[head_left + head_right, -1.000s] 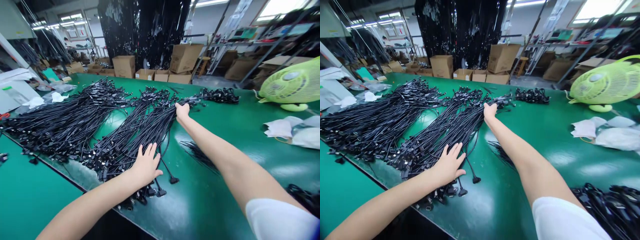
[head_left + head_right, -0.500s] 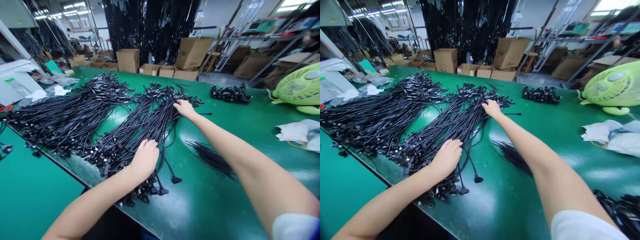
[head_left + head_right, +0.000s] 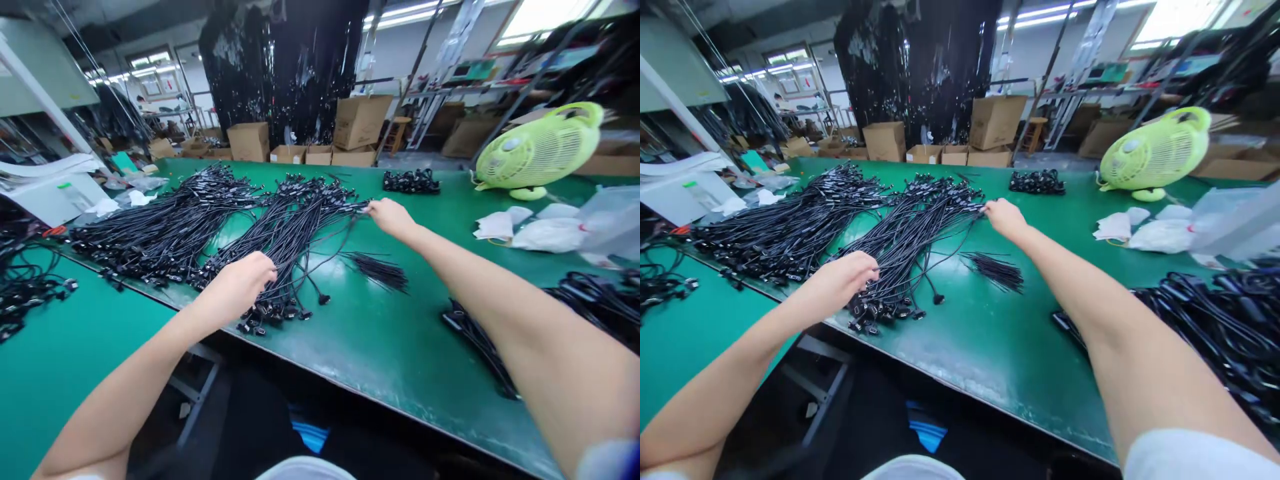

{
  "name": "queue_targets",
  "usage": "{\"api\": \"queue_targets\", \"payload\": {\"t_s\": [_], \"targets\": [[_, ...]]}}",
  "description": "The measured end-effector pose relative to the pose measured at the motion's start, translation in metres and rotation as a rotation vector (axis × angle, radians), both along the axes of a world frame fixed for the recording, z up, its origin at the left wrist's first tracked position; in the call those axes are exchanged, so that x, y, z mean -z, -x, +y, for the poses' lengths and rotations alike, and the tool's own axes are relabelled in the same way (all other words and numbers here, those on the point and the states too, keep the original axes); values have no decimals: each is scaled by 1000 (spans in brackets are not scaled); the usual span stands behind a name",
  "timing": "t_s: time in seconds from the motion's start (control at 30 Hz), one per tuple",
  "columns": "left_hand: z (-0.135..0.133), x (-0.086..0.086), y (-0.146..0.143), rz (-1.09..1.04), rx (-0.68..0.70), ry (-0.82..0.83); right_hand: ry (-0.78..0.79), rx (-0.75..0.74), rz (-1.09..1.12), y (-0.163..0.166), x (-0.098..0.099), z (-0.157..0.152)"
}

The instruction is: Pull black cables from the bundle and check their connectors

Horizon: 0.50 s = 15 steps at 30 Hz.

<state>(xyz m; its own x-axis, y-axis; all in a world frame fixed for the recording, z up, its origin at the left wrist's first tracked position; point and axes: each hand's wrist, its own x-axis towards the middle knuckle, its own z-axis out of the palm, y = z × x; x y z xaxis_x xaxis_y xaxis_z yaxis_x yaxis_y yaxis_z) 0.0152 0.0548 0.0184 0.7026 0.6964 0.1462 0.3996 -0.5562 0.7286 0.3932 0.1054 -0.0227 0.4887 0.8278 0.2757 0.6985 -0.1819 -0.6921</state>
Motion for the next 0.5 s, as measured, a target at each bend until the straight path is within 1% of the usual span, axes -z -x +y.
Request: {"api": "queue_targets", "payload": {"t_s": [0.03, 0.07, 0.13, 0.2, 0.27, 0.33, 0.43, 0.5], "targets": [[2, 6, 9, -16, -50, 19, -49, 23, -44, -2, -14, 1], [5, 12, 17, -64, -92, 89, -107, 30, -122, -1, -27, 1], [7, 24, 29, -237, -167, 257, -211, 31, -310, 6, -52, -1], [3, 30, 34, -421, -230, 368, -231, 8, -467, 13, -72, -2], [-4, 30, 35, -542, -256, 449, -162, -11, -521, 13, -89, 0], [-10, 25, 36, -639, -231, 575, -41, 48, -567, 8, -100, 3], [-15, 18, 43, -787, -139, 843, 127, 145, -608, -1, -106, 2], [-18, 17, 50, -842, -79, 999, 122, 169, -616, -1, -105, -7]]}}
